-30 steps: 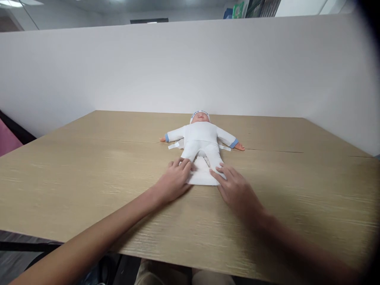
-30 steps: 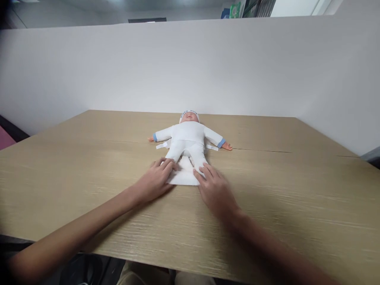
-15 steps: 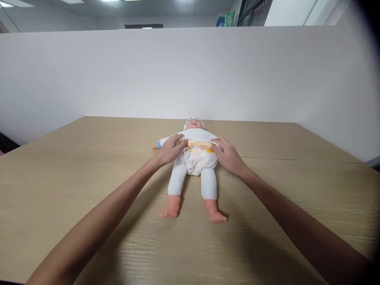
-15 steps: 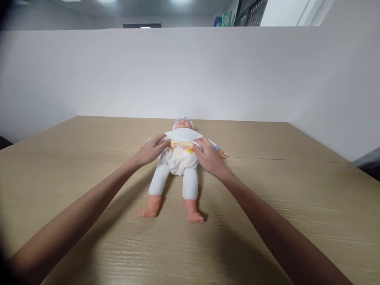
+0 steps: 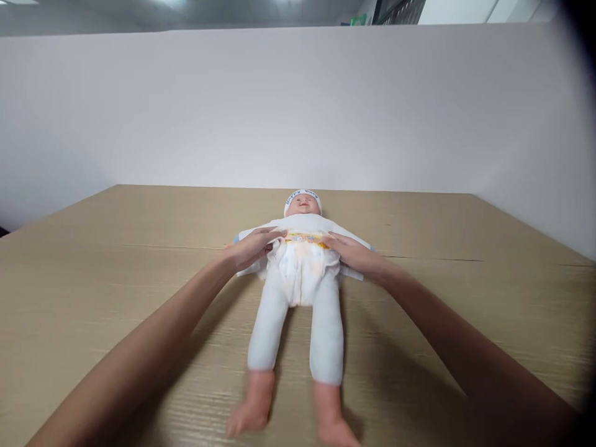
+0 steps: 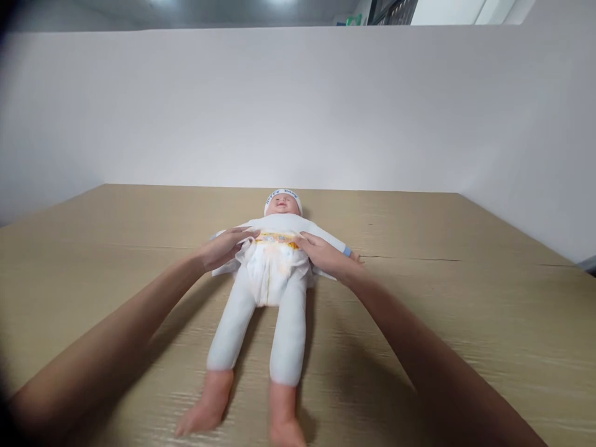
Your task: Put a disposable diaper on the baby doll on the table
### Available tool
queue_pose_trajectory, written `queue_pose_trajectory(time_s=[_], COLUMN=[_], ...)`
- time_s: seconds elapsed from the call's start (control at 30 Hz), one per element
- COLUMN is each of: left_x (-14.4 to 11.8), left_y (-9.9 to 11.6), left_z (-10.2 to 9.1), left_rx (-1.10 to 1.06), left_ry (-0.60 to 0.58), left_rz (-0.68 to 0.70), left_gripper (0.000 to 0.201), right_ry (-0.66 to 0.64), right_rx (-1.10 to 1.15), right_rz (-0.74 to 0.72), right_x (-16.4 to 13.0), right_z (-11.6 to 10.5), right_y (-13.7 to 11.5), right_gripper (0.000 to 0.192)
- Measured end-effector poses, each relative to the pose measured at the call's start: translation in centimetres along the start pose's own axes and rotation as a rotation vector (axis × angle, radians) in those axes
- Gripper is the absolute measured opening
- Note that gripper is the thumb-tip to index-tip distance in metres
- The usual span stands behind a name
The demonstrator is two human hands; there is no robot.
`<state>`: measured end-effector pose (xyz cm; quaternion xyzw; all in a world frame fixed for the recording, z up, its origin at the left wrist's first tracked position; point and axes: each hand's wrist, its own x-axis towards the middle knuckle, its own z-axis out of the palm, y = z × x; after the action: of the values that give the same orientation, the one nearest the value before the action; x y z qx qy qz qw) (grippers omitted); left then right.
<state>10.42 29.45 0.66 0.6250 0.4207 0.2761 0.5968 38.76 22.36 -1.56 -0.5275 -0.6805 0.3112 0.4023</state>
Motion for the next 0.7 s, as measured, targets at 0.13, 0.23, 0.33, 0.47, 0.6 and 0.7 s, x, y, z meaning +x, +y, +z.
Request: queue_pose_trajectory(time_s=[0.13, 0.23, 0.33, 0.47, 0.6, 0.7], left_x=[-3.1, -3.9, -4.0, -4.3, -5.2, -5.7], left_y=[0.4, 0.9, 1.4, 2.5, 3.8, 4.5], left_z=[-0.4, -1.1, -2.0, -2.0, 1.1, 5.1], left_rx=[0.006, 0.026, 0.076, 0.215, 0.465, 0.712], left_ry=[-0.190, -0.210, -0.133, -0.015, 0.190, 0.206], left_rz=[-0.063, -0.064, -0.063, -0.010, 0.214, 0.488], left_gripper=[0.051, 0.053, 0.066, 0.061, 0.047, 0.039], right_ry=[-0.284, -0.261, -0.146, 0.063, 0.197, 0.256], right_rx=[0.166, 0.160, 0.104, -0.207, -0.481, -0.532], right_rz=[0.182, 0.235, 0.206, 0.140, 0.088, 0.096], right_x=[-3.7, -4.8, -5.7, -8.6, -11.9, -12.7], right_z=[-2.2, -3.9, -4.6, -4.0, -2.6, -1.8], right_y=[-2.3, -2.1, -0.3, 2.2, 3.5, 4.1], right_gripper=[0.054, 0.056, 0.055, 0.043, 0.037, 0.038])
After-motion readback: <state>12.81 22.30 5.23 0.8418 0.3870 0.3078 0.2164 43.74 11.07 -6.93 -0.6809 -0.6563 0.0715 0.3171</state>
